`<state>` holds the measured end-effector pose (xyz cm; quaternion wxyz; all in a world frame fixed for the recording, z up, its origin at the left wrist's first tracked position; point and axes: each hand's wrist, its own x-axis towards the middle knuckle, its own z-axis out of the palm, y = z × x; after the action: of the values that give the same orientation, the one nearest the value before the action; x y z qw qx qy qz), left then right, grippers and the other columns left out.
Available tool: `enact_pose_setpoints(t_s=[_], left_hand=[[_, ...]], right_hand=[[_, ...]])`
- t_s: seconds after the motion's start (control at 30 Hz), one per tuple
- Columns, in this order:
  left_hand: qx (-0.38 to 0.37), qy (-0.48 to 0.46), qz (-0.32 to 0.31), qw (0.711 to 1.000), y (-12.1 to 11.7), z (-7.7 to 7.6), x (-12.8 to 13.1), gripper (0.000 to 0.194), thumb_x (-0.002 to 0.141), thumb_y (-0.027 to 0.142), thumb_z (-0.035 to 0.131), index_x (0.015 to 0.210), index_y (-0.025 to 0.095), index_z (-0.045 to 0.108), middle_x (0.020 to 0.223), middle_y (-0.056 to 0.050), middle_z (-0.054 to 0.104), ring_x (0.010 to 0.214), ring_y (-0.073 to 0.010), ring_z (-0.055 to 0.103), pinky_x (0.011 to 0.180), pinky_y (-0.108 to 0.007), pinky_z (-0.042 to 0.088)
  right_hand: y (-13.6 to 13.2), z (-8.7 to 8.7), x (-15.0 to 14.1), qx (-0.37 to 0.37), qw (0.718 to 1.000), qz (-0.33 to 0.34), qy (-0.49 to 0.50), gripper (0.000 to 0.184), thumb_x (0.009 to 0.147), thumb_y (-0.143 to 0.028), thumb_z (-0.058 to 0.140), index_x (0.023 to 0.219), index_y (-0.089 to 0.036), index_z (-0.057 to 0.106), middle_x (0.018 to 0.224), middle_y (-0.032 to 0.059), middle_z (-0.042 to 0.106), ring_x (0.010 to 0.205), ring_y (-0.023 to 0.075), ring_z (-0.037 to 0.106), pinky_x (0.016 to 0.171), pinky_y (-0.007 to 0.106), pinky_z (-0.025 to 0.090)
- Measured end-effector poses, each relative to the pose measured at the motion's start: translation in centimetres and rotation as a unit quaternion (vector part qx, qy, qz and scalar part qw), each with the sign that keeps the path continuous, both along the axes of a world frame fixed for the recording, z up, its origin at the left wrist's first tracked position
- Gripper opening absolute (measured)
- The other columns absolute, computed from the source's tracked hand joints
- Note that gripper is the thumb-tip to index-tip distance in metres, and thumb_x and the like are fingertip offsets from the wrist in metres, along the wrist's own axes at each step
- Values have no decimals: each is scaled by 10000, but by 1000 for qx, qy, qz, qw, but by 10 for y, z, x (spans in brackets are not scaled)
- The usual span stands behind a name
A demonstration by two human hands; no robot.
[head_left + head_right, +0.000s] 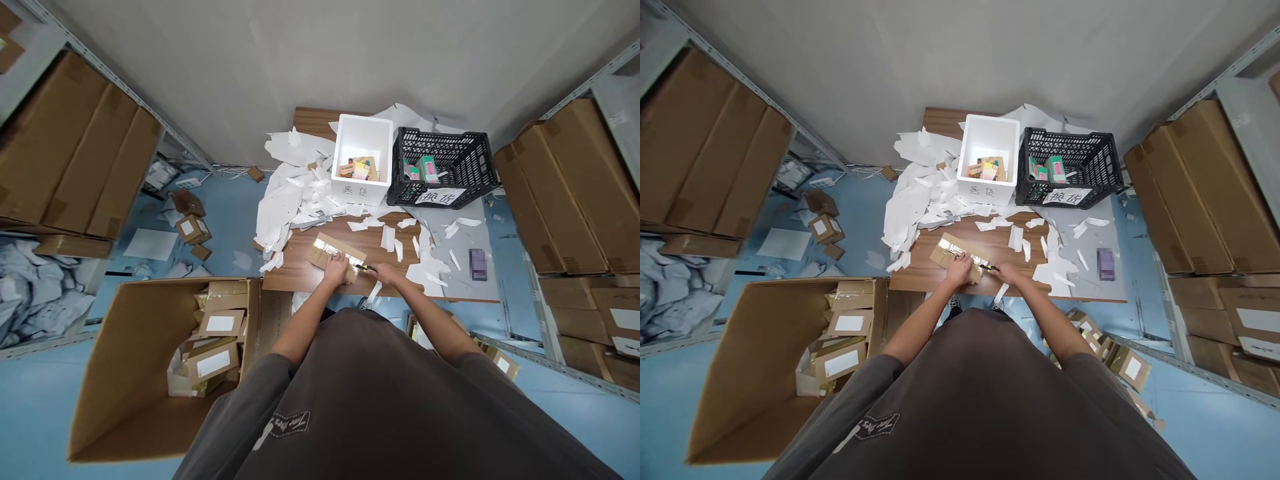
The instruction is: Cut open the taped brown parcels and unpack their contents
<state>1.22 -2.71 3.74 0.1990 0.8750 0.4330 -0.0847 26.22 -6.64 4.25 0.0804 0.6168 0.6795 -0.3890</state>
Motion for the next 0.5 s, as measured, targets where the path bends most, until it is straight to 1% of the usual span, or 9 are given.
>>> enact_pose_setpoints(t_s=[0.1,0.17,0.23,0.3,0.37,0.5], left_hand=[[-6,-2,5,1000,1,2,0,900,631,379,1012,1413,163,622,1623,-244,541,1545,-409,448,1288,-521,263],[-6,2,10,1000,1,4,1,899,618,382,1026,1395,156,634,1615,-252,548,1537,-407,459,1278,-513,280],[-5,5,14,1000,1,5,1,899,611,375,1033,1388,151,640,1607,-251,556,1534,-408,463,1269,-507,293],[-5,8,15,1000,0,7,1,907,607,372,1038,1394,159,640,1609,-243,558,1534,-413,465,1262,-506,302],[-2,6,19,1000,-1,8,1,907,617,379,1037,1405,175,637,1617,-229,556,1534,-407,471,1256,-503,309],[5,7,25,1000,-2,10,-1,869,651,404,1029,1400,200,637,1622,-209,563,1527,-379,492,1255,-509,319]], right_hand=[[10,3,-3,0,999,27,-46,407,1081,-543,583,1134,-213,816,1125,167,809,1055,338,748,893,358,521],[12,2,0,-6,998,26,-51,430,1064,-567,598,1109,-208,829,1102,179,807,1046,350,750,890,369,520],[11,-2,2,-21,999,10,-37,444,1041,-591,623,1055,-199,832,1055,179,804,990,344,748,861,363,515],[7,-9,2,-47,999,-14,-4,481,1024,-633,624,988,-194,817,969,156,796,896,313,731,797,340,501],[-1,-18,-2,-72,995,-41,50,538,1013,-691,591,908,-196,776,852,108,766,785,264,689,722,312,476],[-26,-30,-14,-103,975,-120,158,625,986,-786,494,787,-213,646,645,14,636,597,186,572,591,270,423]])
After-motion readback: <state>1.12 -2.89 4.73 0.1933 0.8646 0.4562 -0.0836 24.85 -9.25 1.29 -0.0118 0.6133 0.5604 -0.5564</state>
